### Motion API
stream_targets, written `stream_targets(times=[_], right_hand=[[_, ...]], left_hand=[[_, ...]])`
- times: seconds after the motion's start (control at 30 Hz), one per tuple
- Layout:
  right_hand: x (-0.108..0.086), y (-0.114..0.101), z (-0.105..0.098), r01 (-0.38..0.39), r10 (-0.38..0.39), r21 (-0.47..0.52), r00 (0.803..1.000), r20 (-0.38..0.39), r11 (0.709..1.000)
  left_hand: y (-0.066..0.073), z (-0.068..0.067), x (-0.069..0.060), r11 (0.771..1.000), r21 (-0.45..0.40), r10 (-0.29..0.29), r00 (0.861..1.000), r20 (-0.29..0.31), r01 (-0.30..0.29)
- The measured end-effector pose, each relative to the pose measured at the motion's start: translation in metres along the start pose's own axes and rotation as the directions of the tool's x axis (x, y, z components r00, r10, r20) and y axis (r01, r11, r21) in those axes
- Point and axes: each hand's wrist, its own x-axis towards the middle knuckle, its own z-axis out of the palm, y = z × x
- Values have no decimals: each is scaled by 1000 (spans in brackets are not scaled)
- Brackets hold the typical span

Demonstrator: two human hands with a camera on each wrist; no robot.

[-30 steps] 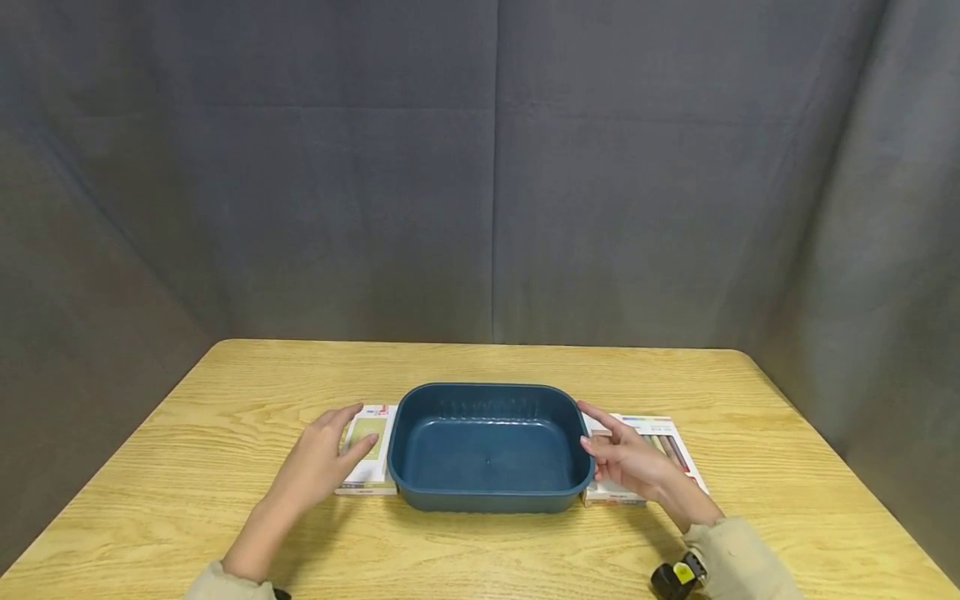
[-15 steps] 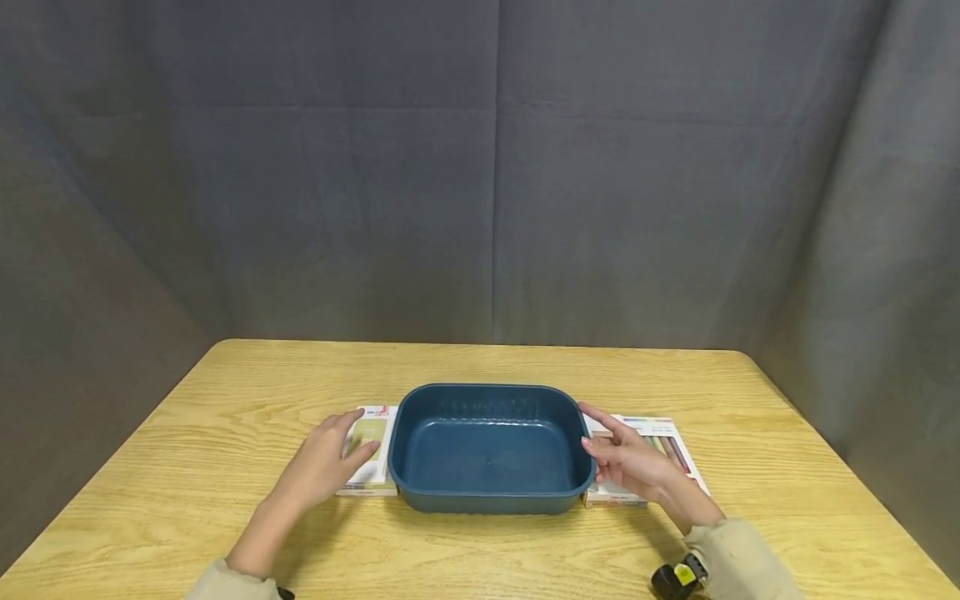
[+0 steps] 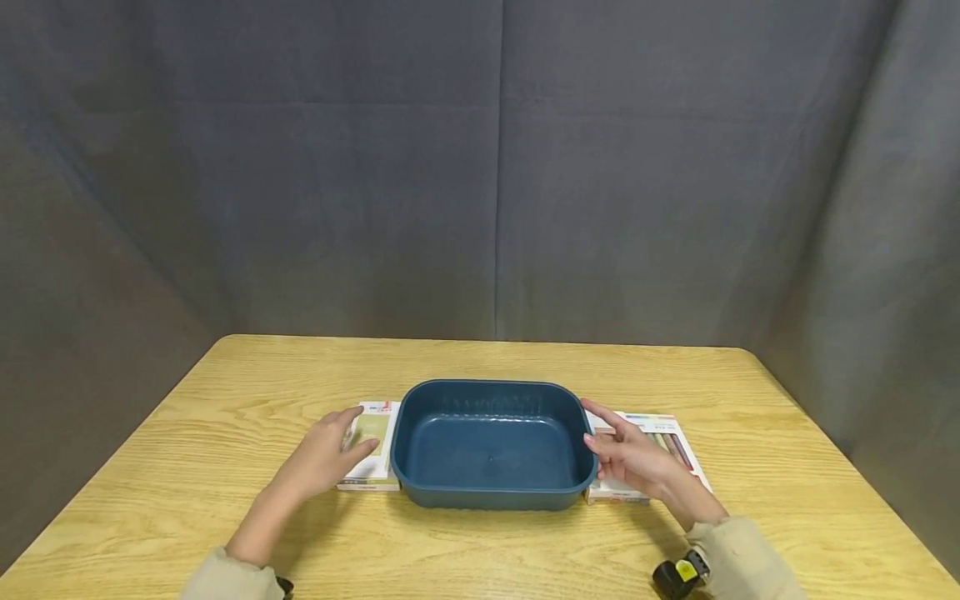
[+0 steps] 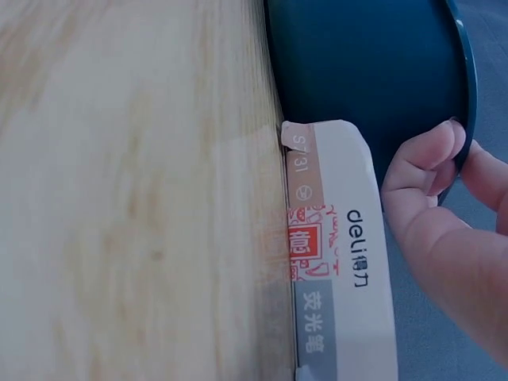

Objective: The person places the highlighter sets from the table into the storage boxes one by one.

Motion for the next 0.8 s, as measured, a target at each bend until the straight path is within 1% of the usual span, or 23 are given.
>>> stream_targets(times=[0.17,0.33,0.5,0.63,0.73,0.8], right_hand=[[0,-1,0,10,-10,5,1000,9,1000],[-2,0,0,9,-9,5,1000,2,1000],[-1,2,-1,-1,1,-1,1000,-2,1000],[-1,1,0,7,-7,8,1000,6,1000],[-2,2,0,8,-9,18,1000,13,1000],[-2,2,0,5,-6,22,1000,16,1000]], left_hand=[[-4,-2,1,999,-49,-16,999,44,18],[-7,-4,3,990,-122,-63,993,104,76],[-9,-7,4,985,-123,-104,982,155,124],[-11,-7,5,976,-135,-144,969,203,173],[-12,-8,6,966,-138,-180,954,242,217],[-12,-8,6,963,-122,-202,944,263,240]])
